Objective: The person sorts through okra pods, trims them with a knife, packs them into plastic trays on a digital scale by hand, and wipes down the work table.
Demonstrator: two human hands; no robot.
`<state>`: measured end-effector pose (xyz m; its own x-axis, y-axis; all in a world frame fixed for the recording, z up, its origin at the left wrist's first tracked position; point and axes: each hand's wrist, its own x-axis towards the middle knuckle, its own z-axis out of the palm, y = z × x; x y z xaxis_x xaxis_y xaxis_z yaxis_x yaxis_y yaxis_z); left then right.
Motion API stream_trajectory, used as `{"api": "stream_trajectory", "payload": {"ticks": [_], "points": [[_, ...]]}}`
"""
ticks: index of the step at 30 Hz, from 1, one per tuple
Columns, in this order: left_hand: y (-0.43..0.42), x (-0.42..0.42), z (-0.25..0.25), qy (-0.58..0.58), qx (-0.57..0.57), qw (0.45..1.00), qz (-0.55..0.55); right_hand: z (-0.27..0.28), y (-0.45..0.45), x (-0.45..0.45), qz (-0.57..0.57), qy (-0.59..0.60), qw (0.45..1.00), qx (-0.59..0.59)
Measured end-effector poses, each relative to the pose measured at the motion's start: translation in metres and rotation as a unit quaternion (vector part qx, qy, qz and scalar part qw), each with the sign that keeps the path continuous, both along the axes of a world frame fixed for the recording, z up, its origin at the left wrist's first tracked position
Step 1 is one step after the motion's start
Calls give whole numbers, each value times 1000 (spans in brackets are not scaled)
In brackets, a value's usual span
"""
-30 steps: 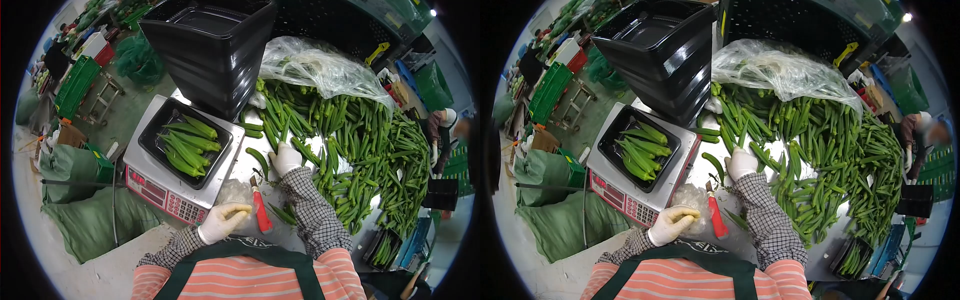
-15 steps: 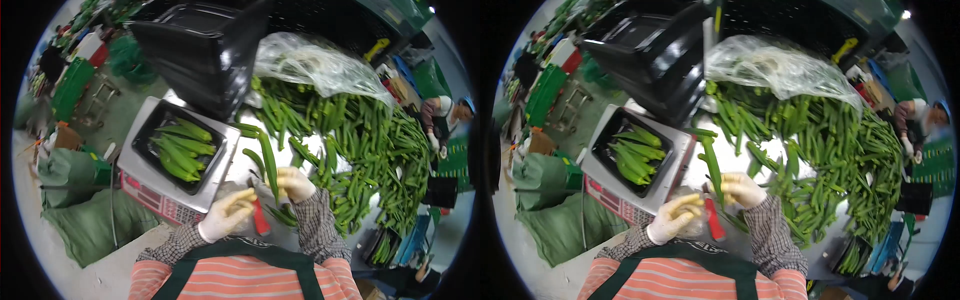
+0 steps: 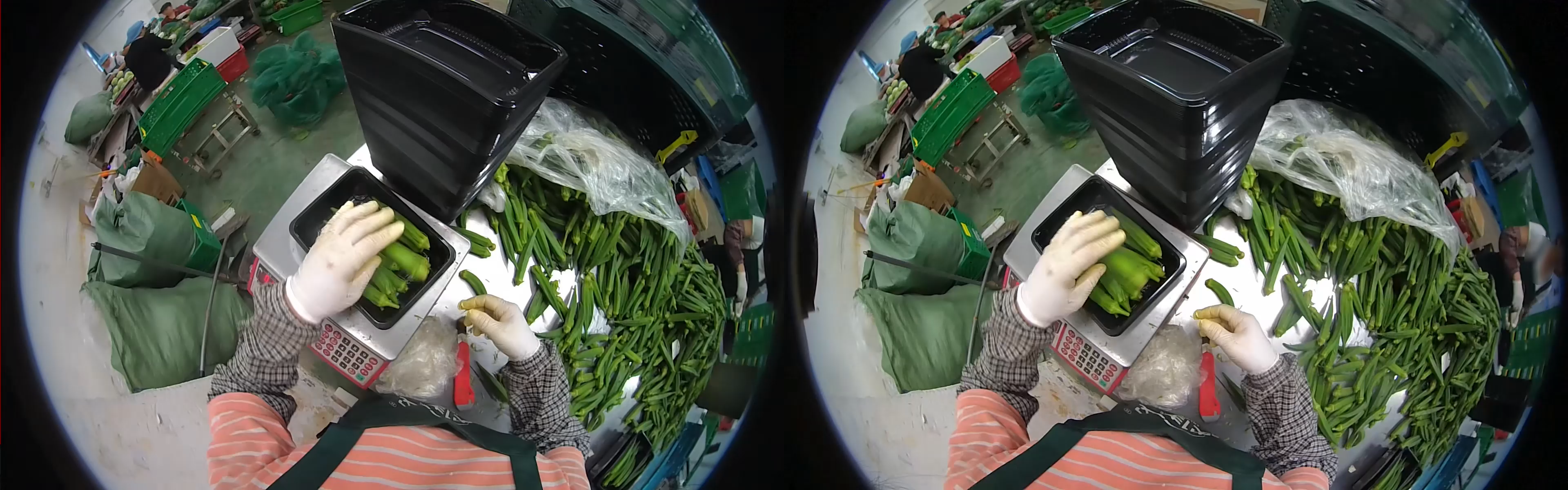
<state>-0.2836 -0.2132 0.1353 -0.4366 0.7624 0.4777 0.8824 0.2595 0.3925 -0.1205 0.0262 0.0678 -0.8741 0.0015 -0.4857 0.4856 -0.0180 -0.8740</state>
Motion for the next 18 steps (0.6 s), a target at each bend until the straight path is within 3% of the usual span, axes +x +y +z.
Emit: {"api": "stream_trajectory", "payload": {"ticks": [1,3,9,12,18], "points": [[-6,-8,-7,8,-35,999,-27,-3,1,-1,-4,10,1000,14],[-27,-13,3,-64,3,997,-35,-12,7,1,-14,32,999,39],[-91,-5,7,-146,170,957,185,-52,34,2,-100,99,953,269],[-115,2,3,-169,200,931,255,-61,35,-7,-66,108,903,410],[-147,17,2,-168,271,894,315,-78,15,-19,11,110,851,514]]}}
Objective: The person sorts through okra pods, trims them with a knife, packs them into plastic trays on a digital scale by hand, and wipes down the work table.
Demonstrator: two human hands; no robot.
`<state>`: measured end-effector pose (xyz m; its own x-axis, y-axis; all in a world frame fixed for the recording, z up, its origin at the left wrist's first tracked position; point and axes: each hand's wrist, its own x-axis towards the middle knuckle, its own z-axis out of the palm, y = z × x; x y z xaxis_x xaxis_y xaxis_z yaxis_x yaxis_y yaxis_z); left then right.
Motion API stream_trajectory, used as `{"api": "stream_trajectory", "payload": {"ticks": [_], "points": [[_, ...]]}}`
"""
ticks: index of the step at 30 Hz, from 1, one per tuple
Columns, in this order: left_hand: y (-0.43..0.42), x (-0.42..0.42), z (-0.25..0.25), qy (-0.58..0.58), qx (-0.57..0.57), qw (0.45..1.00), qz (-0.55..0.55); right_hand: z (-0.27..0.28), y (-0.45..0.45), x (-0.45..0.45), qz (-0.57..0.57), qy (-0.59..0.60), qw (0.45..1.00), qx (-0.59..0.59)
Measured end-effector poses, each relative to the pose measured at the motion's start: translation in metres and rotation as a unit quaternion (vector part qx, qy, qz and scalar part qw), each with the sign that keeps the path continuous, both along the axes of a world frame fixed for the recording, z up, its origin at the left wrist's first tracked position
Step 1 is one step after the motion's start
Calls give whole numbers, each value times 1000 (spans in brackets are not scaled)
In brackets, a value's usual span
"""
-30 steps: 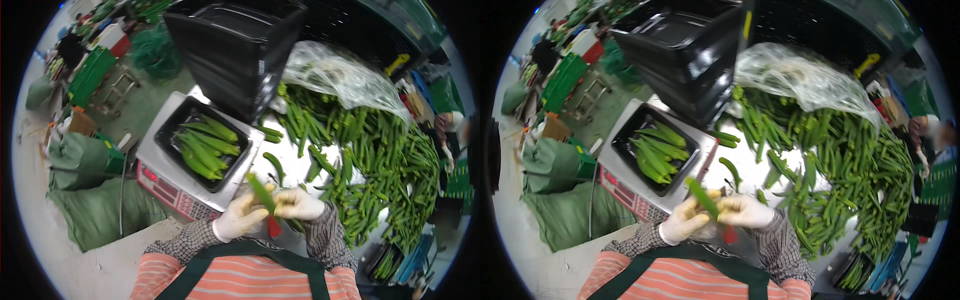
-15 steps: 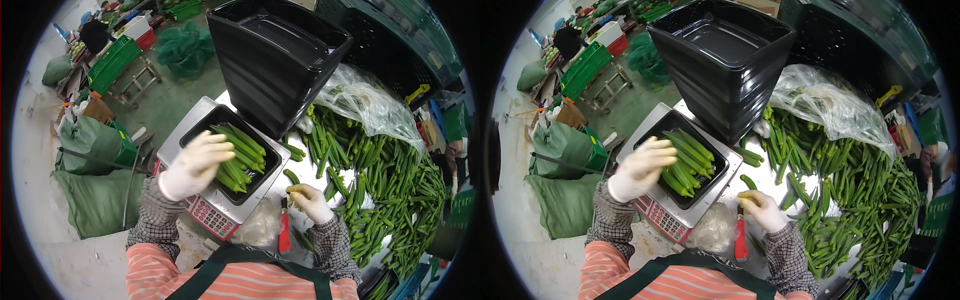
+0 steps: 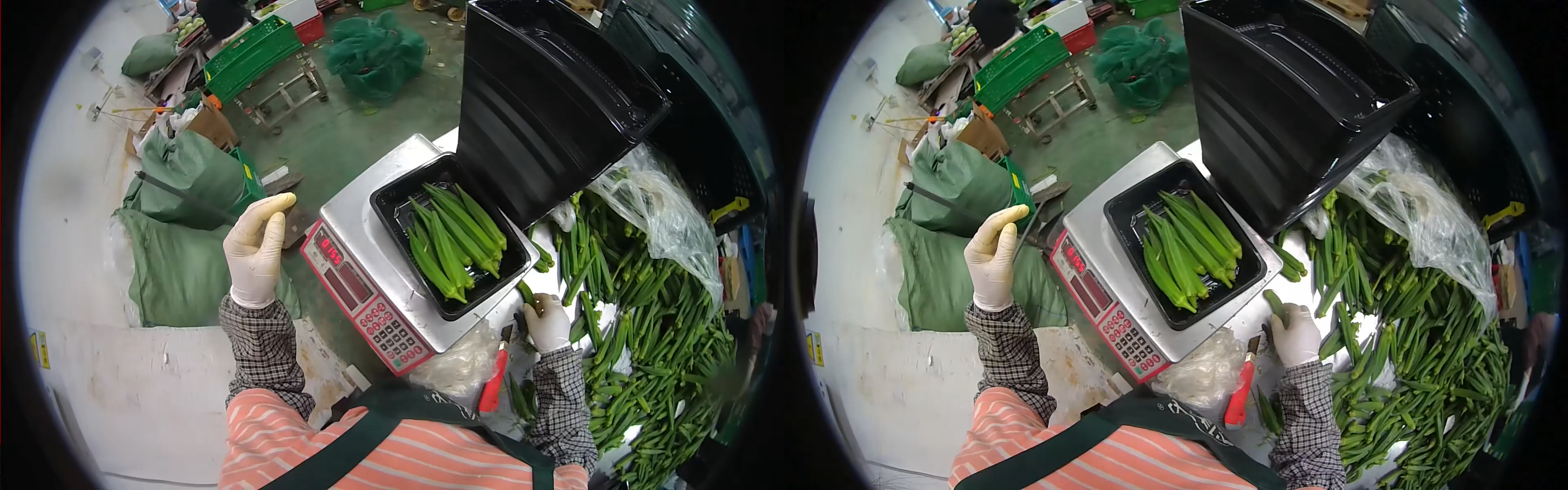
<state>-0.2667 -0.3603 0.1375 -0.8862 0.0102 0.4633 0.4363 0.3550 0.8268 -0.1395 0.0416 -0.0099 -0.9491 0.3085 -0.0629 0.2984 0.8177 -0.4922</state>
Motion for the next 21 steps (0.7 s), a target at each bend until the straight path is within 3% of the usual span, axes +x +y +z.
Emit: {"api": "stream_trajectory", "payload": {"ticks": [6,11,13,15,17,21], "points": [[-15,14,-14,-31,5,999,29,-9,7,-1,-12,-71,997,-5],[-16,25,-19,-46,-32,997,52,-10,7,2,-26,-47,999,-2],[-18,29,-20,-62,-47,996,41,-5,10,5,-91,-41,990,-104],[-20,29,-30,-73,-3,997,29,-7,21,10,-116,-11,948,-296],[-16,30,-34,-74,17,997,1,19,22,17,-118,-21,841,-528],[4,31,-34,-90,27,995,-38,41,15,24,-75,9,750,-657]]}}
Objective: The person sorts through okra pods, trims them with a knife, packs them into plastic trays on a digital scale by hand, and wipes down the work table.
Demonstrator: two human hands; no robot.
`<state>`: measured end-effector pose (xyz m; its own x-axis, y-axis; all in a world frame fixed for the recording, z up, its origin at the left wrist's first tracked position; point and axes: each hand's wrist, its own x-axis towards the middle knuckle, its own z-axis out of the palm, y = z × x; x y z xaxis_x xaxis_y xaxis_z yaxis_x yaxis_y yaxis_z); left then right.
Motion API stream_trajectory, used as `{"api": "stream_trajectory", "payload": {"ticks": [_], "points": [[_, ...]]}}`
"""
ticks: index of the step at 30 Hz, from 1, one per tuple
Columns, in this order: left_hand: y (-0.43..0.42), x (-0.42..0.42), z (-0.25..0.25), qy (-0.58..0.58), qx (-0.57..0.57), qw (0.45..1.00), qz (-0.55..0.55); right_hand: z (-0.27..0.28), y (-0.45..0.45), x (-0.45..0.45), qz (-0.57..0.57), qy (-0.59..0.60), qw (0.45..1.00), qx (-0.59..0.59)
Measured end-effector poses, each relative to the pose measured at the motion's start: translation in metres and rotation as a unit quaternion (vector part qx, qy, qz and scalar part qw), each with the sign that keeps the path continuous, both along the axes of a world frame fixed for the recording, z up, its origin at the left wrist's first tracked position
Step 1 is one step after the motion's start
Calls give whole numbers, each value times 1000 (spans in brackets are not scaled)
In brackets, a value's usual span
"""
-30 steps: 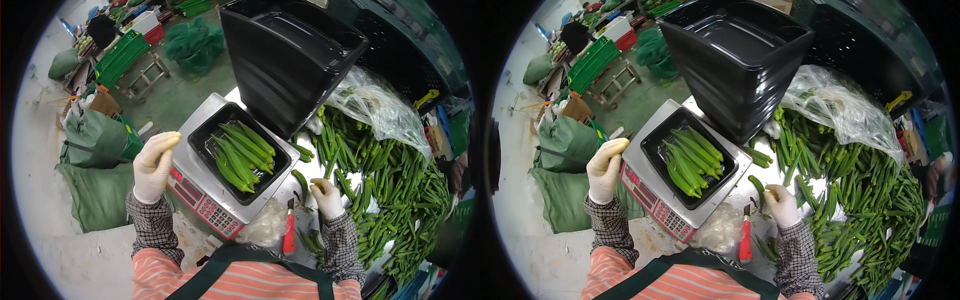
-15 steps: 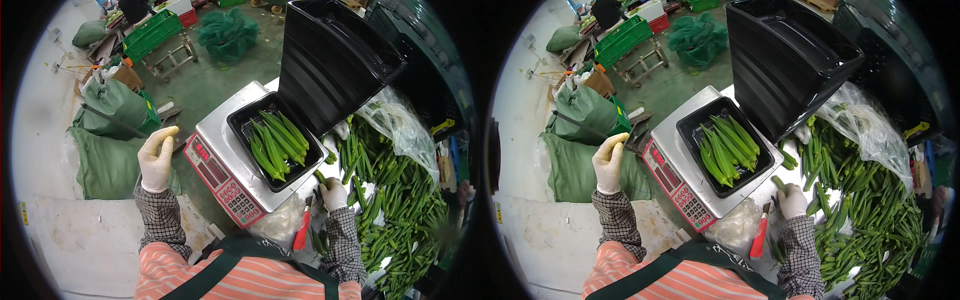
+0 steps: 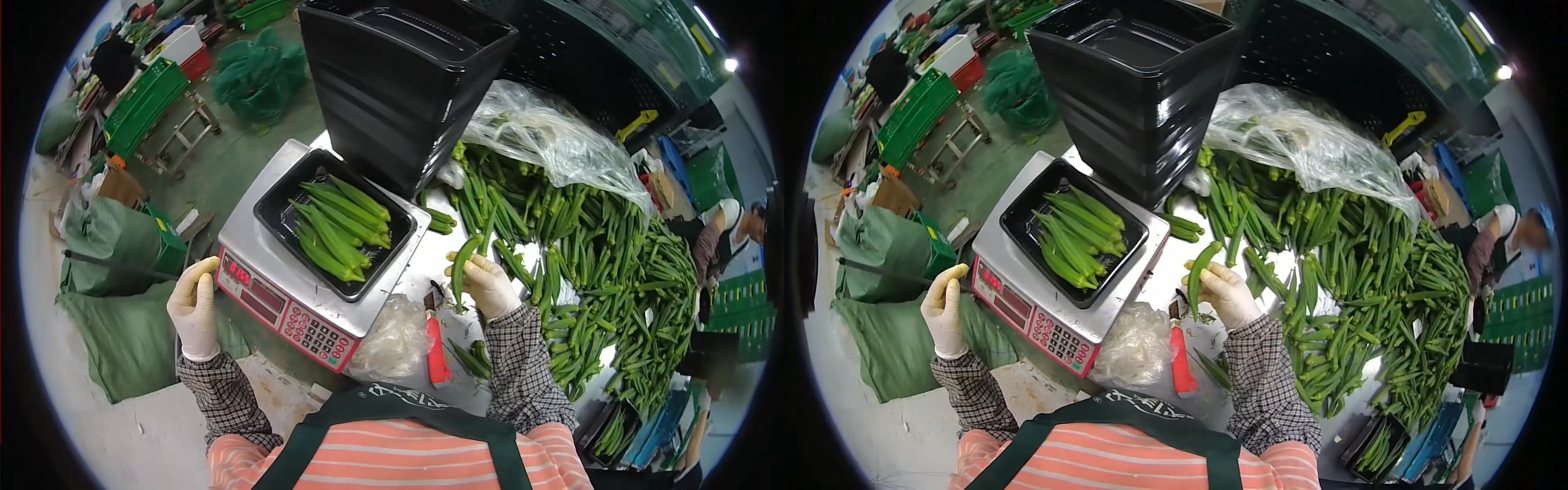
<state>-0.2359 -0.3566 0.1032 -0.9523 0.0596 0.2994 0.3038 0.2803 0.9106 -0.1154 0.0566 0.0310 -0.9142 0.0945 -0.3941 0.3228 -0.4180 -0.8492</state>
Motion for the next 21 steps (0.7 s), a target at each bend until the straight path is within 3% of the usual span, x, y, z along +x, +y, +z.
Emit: {"api": "stream_trajectory", "payload": {"ticks": [4,6,7,8,10,12,14,16,18,20,21], "points": [[33,8,13,-10,-18,999,-44,20,-13,2,28,41,999,0],[60,17,26,19,-69,992,-102,52,-36,-4,69,64,988,121],[76,22,32,2,-36,986,-166,64,-51,-8,110,111,976,150],[87,22,24,37,-34,971,-233,72,-66,-14,149,158,960,179],[120,29,35,104,-61,936,-330,80,-93,-25,140,340,859,356],[140,30,30,155,-20,920,-360,83,-106,-27,144,363,848,357],[142,17,36,241,-27,917,-318,92,-106,-25,61,342,840,417],[144,2,53,303,-77,915,-256,85,-92,-21,31,268,881,389],[151,-28,42,317,-172,888,-286,83,-78,-12,34,232,899,370],[135,-46,19,255,-244,846,-400,82,-68,2,24,184,903,388],[126,-45,26,218,-183,868,-407,75,-61,10,10,174,901,398]]}}
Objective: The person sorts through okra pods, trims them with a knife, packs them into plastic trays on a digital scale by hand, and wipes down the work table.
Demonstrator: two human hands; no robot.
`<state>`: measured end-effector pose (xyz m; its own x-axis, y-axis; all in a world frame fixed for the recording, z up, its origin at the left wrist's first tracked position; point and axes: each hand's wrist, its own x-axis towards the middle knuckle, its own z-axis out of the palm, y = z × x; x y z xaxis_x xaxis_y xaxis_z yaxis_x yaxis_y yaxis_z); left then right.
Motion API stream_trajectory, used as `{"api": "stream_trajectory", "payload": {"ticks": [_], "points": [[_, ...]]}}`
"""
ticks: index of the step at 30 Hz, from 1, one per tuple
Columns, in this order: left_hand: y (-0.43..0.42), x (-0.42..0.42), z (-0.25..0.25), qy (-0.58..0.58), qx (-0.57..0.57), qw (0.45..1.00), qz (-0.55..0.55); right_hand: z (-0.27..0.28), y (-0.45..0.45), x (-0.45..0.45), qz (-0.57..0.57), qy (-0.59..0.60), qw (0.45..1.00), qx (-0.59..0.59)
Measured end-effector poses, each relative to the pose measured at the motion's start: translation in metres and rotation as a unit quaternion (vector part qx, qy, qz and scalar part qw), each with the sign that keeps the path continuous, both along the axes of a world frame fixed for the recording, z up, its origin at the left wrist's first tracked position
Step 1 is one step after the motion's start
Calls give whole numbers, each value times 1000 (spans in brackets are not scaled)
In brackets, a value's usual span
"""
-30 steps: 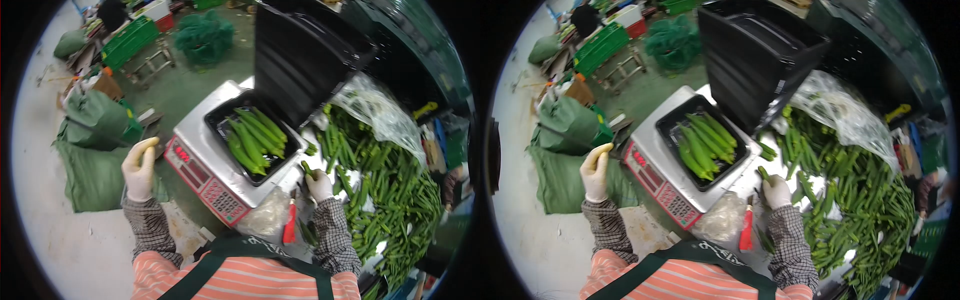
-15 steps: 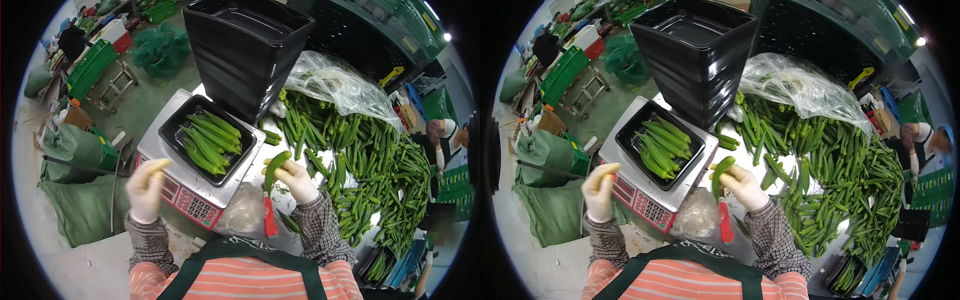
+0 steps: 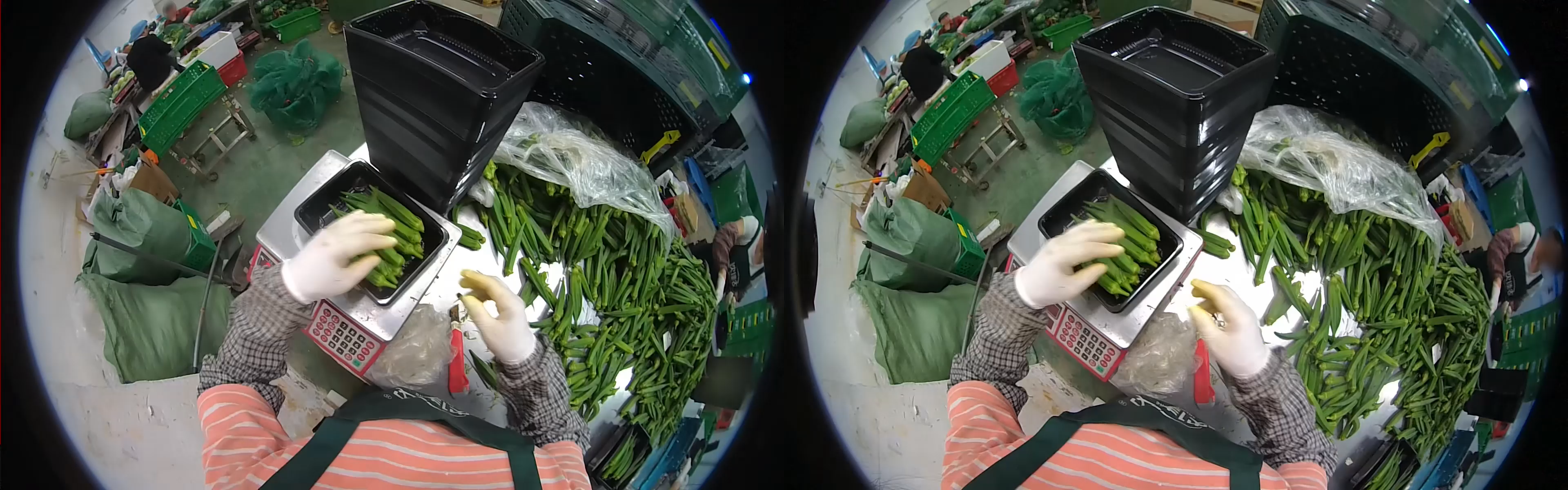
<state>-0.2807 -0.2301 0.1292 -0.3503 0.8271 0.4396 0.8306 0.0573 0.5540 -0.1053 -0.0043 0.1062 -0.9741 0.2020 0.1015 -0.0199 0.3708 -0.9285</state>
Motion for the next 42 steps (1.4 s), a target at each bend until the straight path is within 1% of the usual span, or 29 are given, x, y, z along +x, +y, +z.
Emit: {"api": "stream_trajectory", "payload": {"ticks": [1,2,3,4,5,6,10,12,13,14,17,18,21,22,23,25,27,28,29,30,32,33,35,37,38,39,40,41,42], "points": [[-16,0,14,-48,36,998,31,-8,7,8,-18,-5,1000,5],[-35,6,30,-136,62,980,127,-19,16,17,-42,-16,999,9],[-53,9,42,-181,128,956,192,-27,23,25,-64,-26,997,15],[-73,11,45,-184,180,928,269,-24,23,32,-97,-82,989,-70],[-95,11,46,-148,211,911,321,-23,24,38,-93,-86,991,-48],[-115,14,47,-181,238,881,367,-25,23,41,-84,-72,993,-31],[-178,29,33,-176,253,864,399,-27,10,38,-46,-70,996,3],[-190,42,34,-174,239,862,411,-21,-3,30,-25,-95,994,-40],[-194,47,36,-174,234,864,410,-15,-10,26,-12,-106,993,-52],[-197,52,38,-172,233,865,410,-18,-14,22,-2,-86,996,-39],[-206,62,42,-171,230,867,407,-28,-22,12,29,-106,994,-22],[-208,64,43,-172,229,869,404,-27,-26,8,39,-108,993,15],[-208,60,44,-158,183,888,391,-10,-40,-7,59,-221,973,30],[-202,58,46,-137,160,898,386,-11,-42,-13,56,-222,973,31],[-192,58,51,-132,146,905,377,-9,-46,-21,42,-245,969,8],[-175,49,56,-52,120,928,349,-5,-55,-36,9,-288,957,-40],[-152,42,66,-19,95,943,320,-29,-63,-50,-9,-256,960,-114],[-133,39,71,-4,85,952,294,-55,-63,-58,-2,-236,957,-169],[-114,36,76,5,77,957,279,-68,-69,-63,-56,-196,976,-79],[-92,34,77,11,92,961,260,-56,-75,-59,-99,-165,981,26],[-48,28,83,25,108,972,210,-32,-74,-41,-135,-167,975,55],[-28,21,87,36,110,976,183,-34,-67,-30,-146,-168,974,46],[15,12,102,132,121,971,160,-32,-45,8,-141,-175,972,-72],[54,-8,111,228,145,952,143,-56,-24,52,-147,-165,939,-262],[71,-18,116,279,145,938,145,-85,-13,76,-178,-68,955,-225],[87,-30,120,331,146,919,156,-38,-4,125,-192,-133,921,-312],[102,-48,120,370,126,906,163,-48,12,161,-209,-134,927,-282],[116,-63,119,350,91,919,158,-52,20,203,-259,-86,916,-294],[126,-83,115,285,30,947,147,-28,23,246,-338,-88,910,-224]]}}
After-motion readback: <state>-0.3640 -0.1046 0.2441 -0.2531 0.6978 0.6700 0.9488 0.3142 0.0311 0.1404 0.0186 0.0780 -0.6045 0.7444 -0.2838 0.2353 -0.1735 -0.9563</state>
